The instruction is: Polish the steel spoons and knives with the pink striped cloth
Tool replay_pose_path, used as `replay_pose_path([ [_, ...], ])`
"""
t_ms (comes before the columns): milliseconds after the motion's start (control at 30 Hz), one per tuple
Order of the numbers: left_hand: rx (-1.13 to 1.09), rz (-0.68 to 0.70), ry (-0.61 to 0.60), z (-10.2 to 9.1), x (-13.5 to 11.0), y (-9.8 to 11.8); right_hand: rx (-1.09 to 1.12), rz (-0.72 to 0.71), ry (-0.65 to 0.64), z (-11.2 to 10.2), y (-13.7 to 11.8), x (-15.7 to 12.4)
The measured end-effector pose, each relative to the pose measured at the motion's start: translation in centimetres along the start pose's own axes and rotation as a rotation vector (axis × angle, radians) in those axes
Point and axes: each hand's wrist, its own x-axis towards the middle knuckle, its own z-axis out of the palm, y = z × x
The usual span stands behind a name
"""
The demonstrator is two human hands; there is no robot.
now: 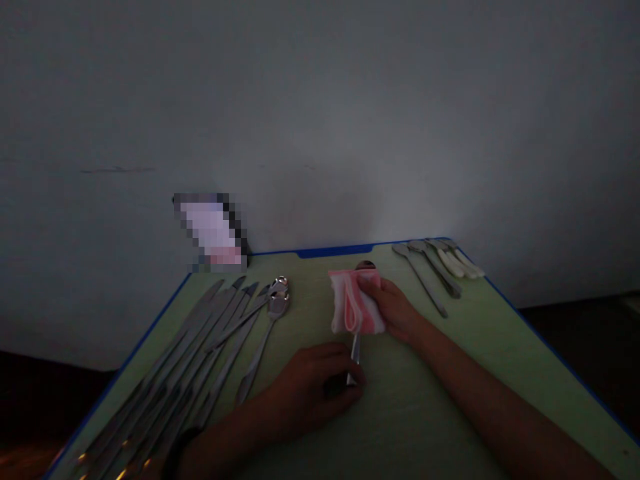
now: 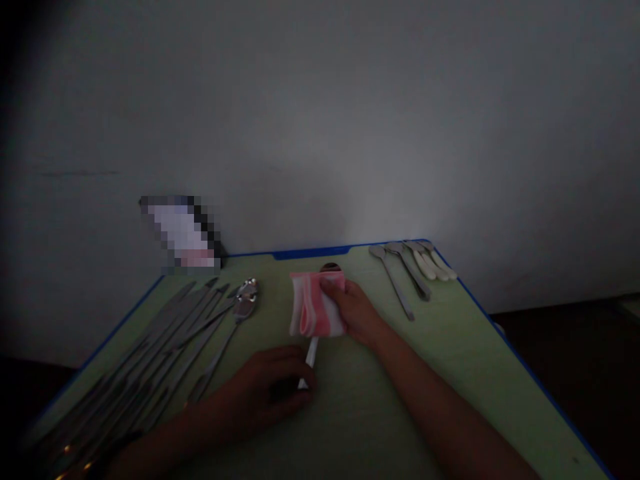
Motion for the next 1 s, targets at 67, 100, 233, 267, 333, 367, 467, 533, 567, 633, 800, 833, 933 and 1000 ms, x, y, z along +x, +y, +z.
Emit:
replay_pose_path([
  [67,0.006,0.008,0.006,0.02,-0.03,-0.01,-0.002,0.002,-0.006,0.08,-0.07,-0.1],
  [100,0.01,0.009,0.008,0.01,-0.04,0.01,-0.004,-0.003,-0.002,0.11,-0.1,-0.15],
  [233,0.014,0.008,-0.002,-0.18,-0.06,0.25,-0.001,-0.011,0.008,0.18,-0.15,-0.21],
  [267,0.014,0.011,-0.007,-0.25,-0.05,0.32,0.002,-0.01,0.009,0.18,-0.16,-0.2],
  [333,0.014,0.018,-0.008,-0.37,-0.02,0.43,0.0,-0.004,0.027,0.17,-0.17,-0.17],
  [367,0.014,0.021,-0.005,-0.41,-0.01,0.46,-0.008,-0.002,0.047,0.17,-0.19,-0.15],
  [467,0.012,0.019,0.003,-0.49,-0.01,0.54,-0.028,0.013,0.117,0.15,-0.22,-0.1],
  [533,0.01,0.01,0.002,-0.49,-0.03,0.57,-0.026,0.02,0.136,0.12,-0.21,-0.06],
  [567,0.012,0.006,0.0,-0.46,-0.03,0.57,-0.024,0.021,0.139,0.1,-0.2,-0.04],
  [633,0.016,0.005,0.003,-0.37,-0.04,0.52,-0.022,0.018,0.143,0.07,-0.16,-0.01],
  [800,0.01,0.032,0.006,-0.04,-0.01,0.17,-0.028,0.016,0.116,0.11,-0.17,-0.04],
  [833,0.007,0.038,0.008,-0.02,0.0,0.12,-0.029,0.016,0.105,0.13,-0.19,-0.06],
  [933,0.008,0.031,0.01,-0.08,0.01,0.13,-0.025,0.02,0.097,0.16,-0.25,-0.08],
  [1000,0.008,0.018,0.008,-0.21,0.0,0.25,-0.023,0.023,0.091,0.14,-0.26,-0.08],
])
